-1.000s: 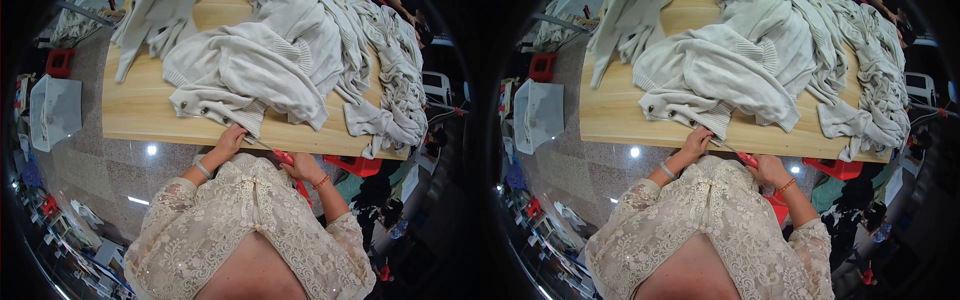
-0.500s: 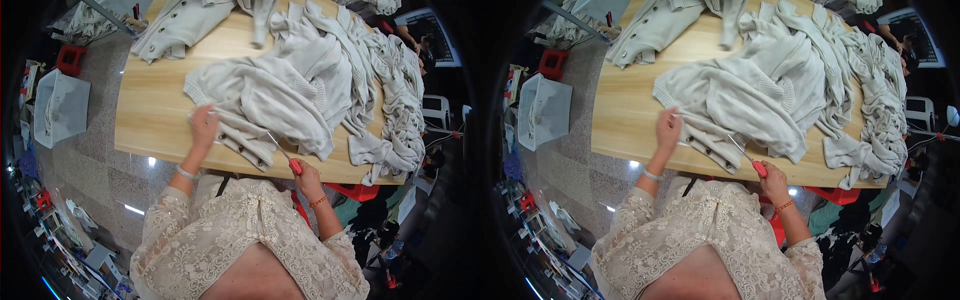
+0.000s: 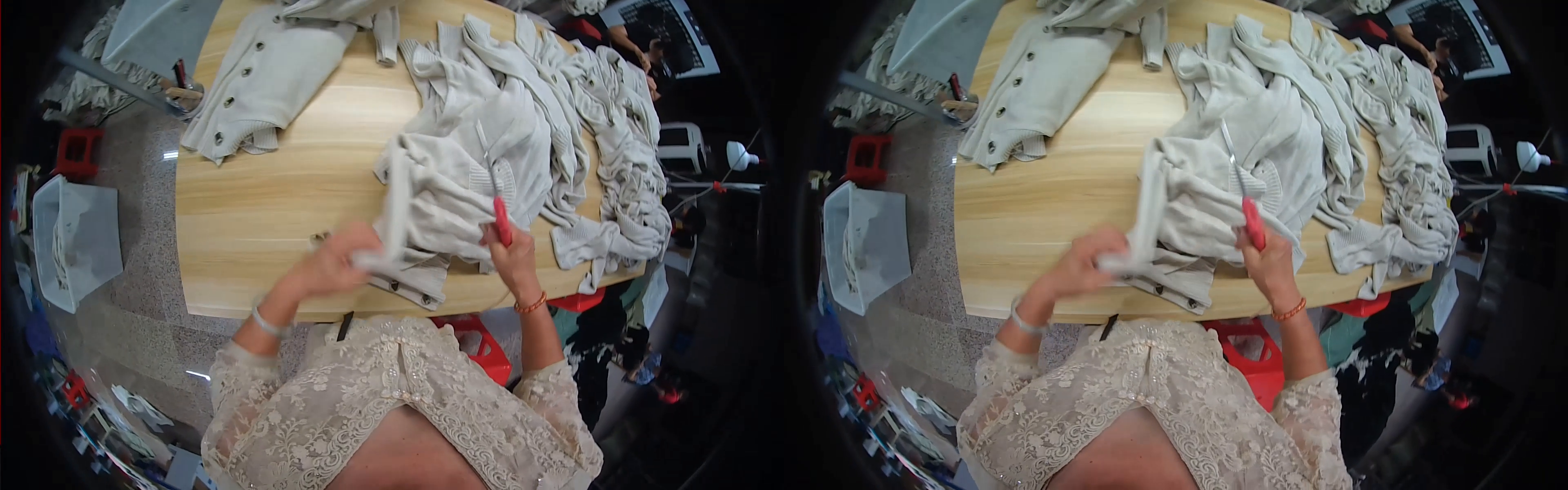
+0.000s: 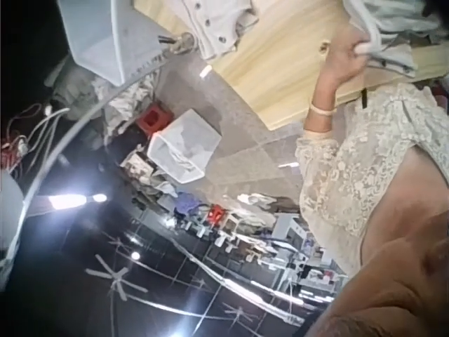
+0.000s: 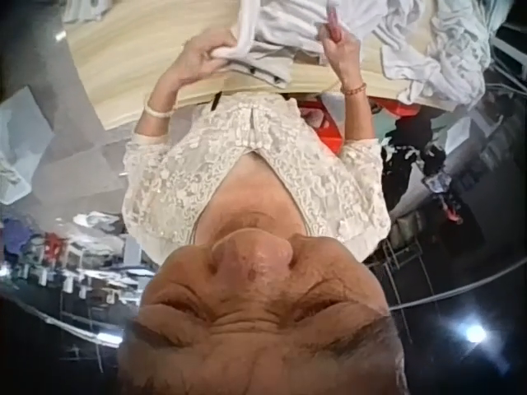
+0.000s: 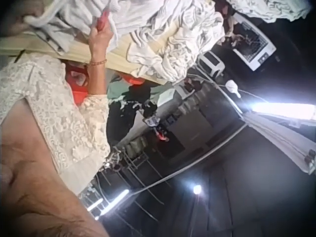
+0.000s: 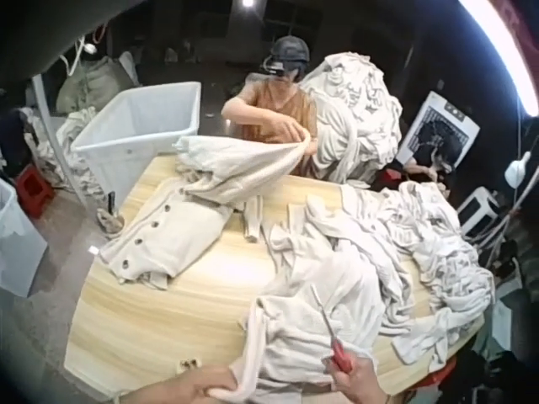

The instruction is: Trim excess threads from sweaters using scissors.

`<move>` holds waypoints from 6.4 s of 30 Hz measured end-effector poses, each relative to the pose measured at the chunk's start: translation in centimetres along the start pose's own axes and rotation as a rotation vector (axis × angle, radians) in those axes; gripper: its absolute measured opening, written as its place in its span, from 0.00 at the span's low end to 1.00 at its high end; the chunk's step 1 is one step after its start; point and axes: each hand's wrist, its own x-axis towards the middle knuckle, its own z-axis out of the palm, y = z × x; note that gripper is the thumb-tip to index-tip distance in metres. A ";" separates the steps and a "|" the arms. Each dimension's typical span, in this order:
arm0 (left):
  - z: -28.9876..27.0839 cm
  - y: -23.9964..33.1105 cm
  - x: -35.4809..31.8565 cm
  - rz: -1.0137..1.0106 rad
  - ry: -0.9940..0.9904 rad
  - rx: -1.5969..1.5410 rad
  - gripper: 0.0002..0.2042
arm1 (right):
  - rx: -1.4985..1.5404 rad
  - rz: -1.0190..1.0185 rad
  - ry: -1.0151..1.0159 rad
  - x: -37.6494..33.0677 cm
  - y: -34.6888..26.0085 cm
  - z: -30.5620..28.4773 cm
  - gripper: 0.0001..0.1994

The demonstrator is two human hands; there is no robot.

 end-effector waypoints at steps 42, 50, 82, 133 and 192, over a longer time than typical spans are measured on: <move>5.6 -5.4 -19.3 -0.357 0.206 0.984 0.10 | -0.062 -0.194 -0.176 -5.8 4.8 1.2 0.13; 5.9 -5.6 -16.7 -0.323 0.139 0.922 0.08 | -0.234 -0.101 0.068 8.2 -2.2 5.0 0.30; -0.6 -11.4 -5.3 -0.475 0.286 1.001 0.27 | -0.152 -0.069 -0.081 -1.4 3.9 9.5 0.21; -12.5 -12.3 -19.8 -0.798 0.781 0.740 0.15 | -0.636 -0.303 0.013 12.5 -1.3 10.2 0.11; 5.9 -17.1 11.6 0.076 0.217 1.019 0.33 | -0.696 -0.321 -0.283 7.4 0.9 1.9 0.12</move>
